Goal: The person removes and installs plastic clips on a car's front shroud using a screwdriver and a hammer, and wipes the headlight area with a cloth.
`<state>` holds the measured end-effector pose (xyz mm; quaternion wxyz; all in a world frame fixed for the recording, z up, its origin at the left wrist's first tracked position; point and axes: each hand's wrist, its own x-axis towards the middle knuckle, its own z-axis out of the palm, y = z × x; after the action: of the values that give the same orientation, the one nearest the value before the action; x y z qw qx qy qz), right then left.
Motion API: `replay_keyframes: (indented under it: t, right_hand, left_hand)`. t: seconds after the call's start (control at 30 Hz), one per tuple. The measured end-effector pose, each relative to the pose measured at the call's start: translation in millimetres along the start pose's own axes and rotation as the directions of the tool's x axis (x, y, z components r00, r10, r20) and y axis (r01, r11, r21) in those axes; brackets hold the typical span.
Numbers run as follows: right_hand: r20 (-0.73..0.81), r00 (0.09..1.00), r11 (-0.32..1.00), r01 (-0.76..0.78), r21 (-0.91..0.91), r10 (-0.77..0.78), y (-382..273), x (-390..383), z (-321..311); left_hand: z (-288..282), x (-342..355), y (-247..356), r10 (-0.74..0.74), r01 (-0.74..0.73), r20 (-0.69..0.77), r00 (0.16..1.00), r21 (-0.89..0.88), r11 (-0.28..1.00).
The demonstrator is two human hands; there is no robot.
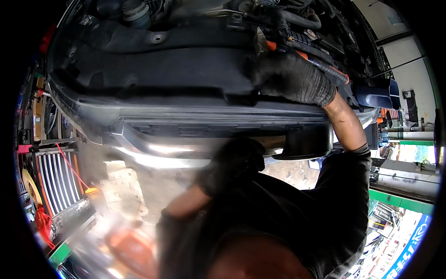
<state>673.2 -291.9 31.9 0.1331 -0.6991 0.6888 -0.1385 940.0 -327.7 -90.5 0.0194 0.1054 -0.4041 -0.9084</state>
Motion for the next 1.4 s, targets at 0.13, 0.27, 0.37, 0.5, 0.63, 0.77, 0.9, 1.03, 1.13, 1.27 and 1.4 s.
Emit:
replay_keyframes:
  t: [0.13, 0.27, 0.37, 0.5, 0.63, 0.77, 0.9, 1.03, 1.13, 1.27, 1.4]
  right_hand:
    - [-0.017, 0.994, 0.994, 0.105, -0.013, -0.105, -2, 8, -2]
    - [-0.038, 0.999, 0.992, 0.004, -0.125, -0.009, -10, 0, 6]
    - [-0.082, 0.99, 0.987, 0.1, -0.127, -0.111, -9, -6, 11]
    - [-0.021, 0.999, 0.987, 0.022, -0.161, -0.026, -5, -3, 11]
    - [-0.11, 0.985, 0.952, 0.095, -0.291, -0.132, -10, -2, 10]
    - [-0.215, 0.972, 0.907, -0.175, -0.383, 0.097, -18, -9, 12]
    - [-0.198, 0.979, 0.924, -0.025, -0.381, -0.055, -16, -6, 18]
    - [-0.086, 0.996, 0.972, -0.057, -0.228, 0.038, -8, -3, 17]
    - [-0.206, 0.976, 0.982, -0.104, -0.16, 0.07, -11, -16, 10]
    - [-0.434, 0.901, 0.997, -0.044, -0.059, 0.014, -32, -53, 0]
    - [-0.324, 0.941, 0.994, 0.107, 0.023, -0.093, -55, -73, 11]
  left_hand:
    - [-3, 6, -6, -0.02, 0.032, 0.064, 0.998, -0.191, 0.981]
    - [-6, 7, -10, -0.063, 0.074, 0.06, 0.996, -0.205, 0.976]
    - [-4, 8, -13, -0.075, 0.081, 0.042, 0.996, -0.17, 0.982]
    - [5, 7, -14, -0.025, 0.034, 0.06, 0.998, -0.16, 0.986]
    - [3, 9, -12, 0.288, -0.311, 0.118, 0.95, 0.386, 0.868]
    - [-4, 11, -17, 0.537, -0.586, 0.281, 0.795, 0.583, 0.563]
    - [-2, 7, -24, 0.298, -0.334, 0.157, 0.941, 0.306, 0.892]
    - [6, 4, -21, 0.059, -0.042, 0.092, 0.994, -0.173, 0.984]
    - [13, 3, -14, 0.1, -0.093, 0.01, 0.995, -0.288, 0.953]
    - [17, -3, -6, 0.035, -0.052, -0.039, 0.999, -0.613, 0.788]
    - [26, -5, -7, 0.081, -0.104, -0.067, 0.994, -0.712, 0.694]
